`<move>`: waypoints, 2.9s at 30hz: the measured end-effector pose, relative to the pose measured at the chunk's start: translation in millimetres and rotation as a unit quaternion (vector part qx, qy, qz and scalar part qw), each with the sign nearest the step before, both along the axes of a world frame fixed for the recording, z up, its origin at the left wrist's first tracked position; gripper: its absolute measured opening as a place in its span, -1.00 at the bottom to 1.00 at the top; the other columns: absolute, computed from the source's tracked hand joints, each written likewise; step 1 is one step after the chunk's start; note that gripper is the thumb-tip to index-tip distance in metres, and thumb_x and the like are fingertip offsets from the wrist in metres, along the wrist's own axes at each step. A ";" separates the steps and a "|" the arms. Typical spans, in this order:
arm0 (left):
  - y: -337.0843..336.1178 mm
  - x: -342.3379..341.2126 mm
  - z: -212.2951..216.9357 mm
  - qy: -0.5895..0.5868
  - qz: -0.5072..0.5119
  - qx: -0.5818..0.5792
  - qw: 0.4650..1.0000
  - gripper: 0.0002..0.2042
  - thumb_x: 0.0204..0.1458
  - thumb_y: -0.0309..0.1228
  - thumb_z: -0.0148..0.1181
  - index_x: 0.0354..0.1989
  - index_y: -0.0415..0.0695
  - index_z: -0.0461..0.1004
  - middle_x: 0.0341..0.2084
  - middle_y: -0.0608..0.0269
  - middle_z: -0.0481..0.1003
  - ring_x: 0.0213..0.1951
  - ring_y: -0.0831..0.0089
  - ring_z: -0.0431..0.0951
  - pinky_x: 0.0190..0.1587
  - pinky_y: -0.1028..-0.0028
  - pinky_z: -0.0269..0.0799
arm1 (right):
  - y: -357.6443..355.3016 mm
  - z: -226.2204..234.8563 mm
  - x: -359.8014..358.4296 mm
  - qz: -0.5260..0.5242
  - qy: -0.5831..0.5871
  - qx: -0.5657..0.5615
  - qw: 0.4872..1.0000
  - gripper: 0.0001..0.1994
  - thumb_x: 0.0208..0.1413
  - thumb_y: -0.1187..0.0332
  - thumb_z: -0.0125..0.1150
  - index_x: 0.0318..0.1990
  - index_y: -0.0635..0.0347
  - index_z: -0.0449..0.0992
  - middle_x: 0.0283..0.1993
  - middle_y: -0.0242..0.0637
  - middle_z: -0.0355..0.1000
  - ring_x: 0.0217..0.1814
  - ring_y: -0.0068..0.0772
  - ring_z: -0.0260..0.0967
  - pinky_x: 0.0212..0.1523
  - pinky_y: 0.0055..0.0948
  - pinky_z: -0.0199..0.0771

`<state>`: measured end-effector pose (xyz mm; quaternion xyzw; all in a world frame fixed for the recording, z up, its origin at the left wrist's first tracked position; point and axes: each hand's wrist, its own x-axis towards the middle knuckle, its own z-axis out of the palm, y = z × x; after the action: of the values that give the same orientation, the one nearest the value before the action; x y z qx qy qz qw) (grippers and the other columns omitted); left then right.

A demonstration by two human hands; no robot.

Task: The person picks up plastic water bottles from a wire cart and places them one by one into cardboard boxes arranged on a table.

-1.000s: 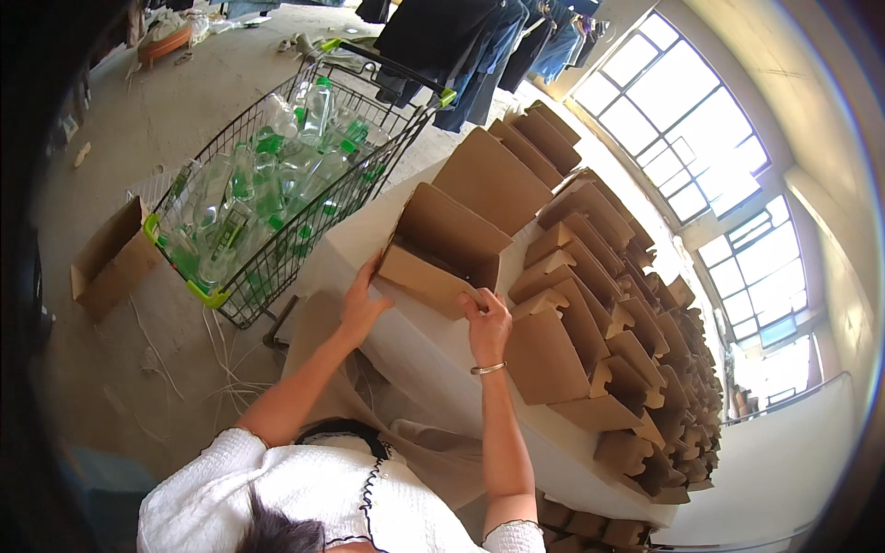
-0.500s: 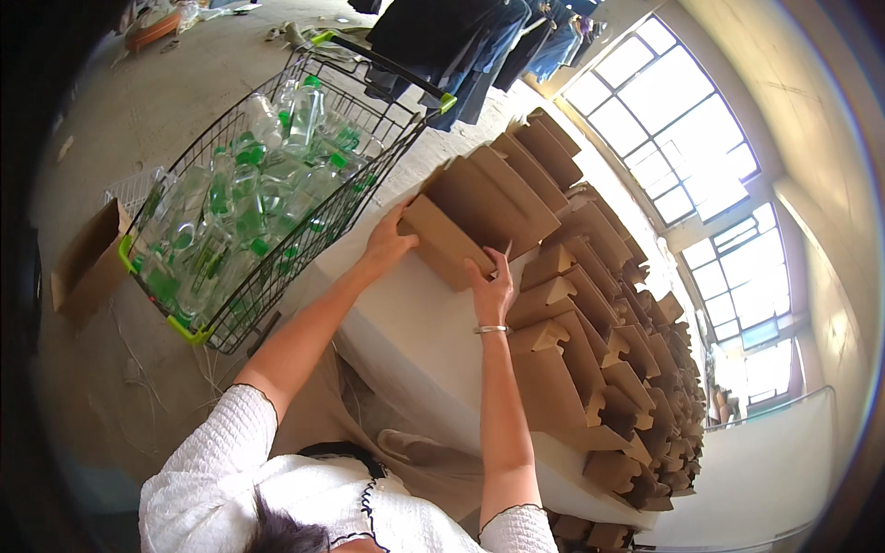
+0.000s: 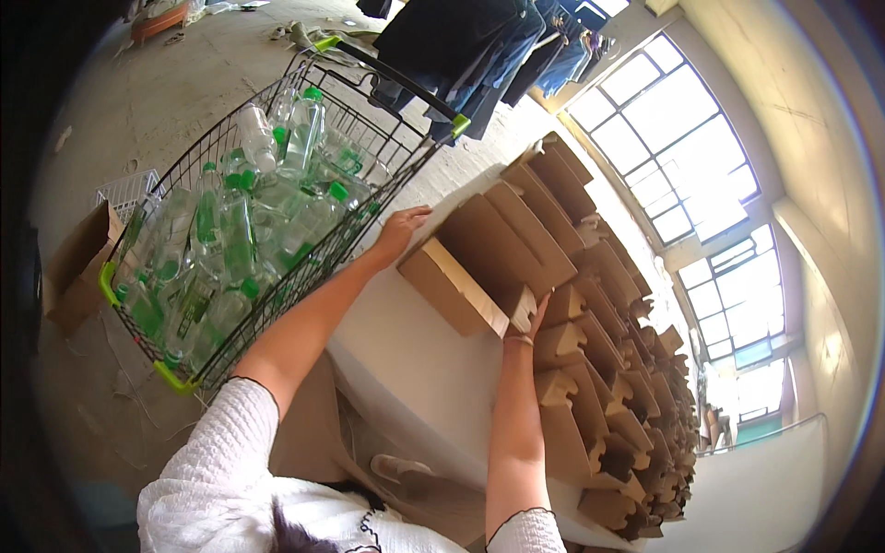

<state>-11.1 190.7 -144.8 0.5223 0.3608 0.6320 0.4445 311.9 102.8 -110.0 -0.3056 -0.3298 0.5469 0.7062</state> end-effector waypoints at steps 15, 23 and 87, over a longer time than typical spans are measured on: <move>98.0 42.6 23.1 -0.031 -0.284 -0.188 0.940 -0.14 0.23 0.39 -0.21 0.45 -0.08 0.28 0.37 0.00 0.31 0.34 0.27 0.32 0.38 0.33 0.15 | 8.6 -46.2 20.2 -0.057 0.025 -0.075 0.995 -0.43 0.38 -0.06 -0.04 0.35 0.12 0.37 0.38 -0.15 0.37 0.40 -0.07 0.31 0.42 0.00 0.28; 119.2 49.8 1.4 -0.073 -0.323 -0.168 0.928 -0.14 0.22 0.42 -0.21 0.49 0.01 0.22 0.36 0.02 0.31 0.30 0.31 0.35 0.35 0.35 0.21 | -15.4 1.4 47.1 -0.087 -0.016 -0.109 0.990 -0.44 0.38 -0.06 -0.04 0.35 0.11 0.38 0.38 -0.16 0.37 0.40 -0.08 0.32 0.42 0.00 0.28; 126.6 34.6 -1.7 -0.143 -0.321 -0.185 0.918 -0.04 0.27 0.39 -0.33 0.51 -0.30 0.03 0.50 0.00 0.08 0.48 0.31 0.10 0.48 0.41 -0.07 | 55.7 36.1 108.6 -0.093 -0.022 -0.091 0.991 -0.46 0.38 -0.05 -0.11 0.31 0.09 0.41 0.35 -0.22 0.41 0.36 -0.13 0.36 0.41 -0.04 0.30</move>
<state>23.5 317.3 -146.5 0.4224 0.2168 0.4457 0.7589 420.5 158.5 -73.9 -0.4105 -0.2643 0.4995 0.7156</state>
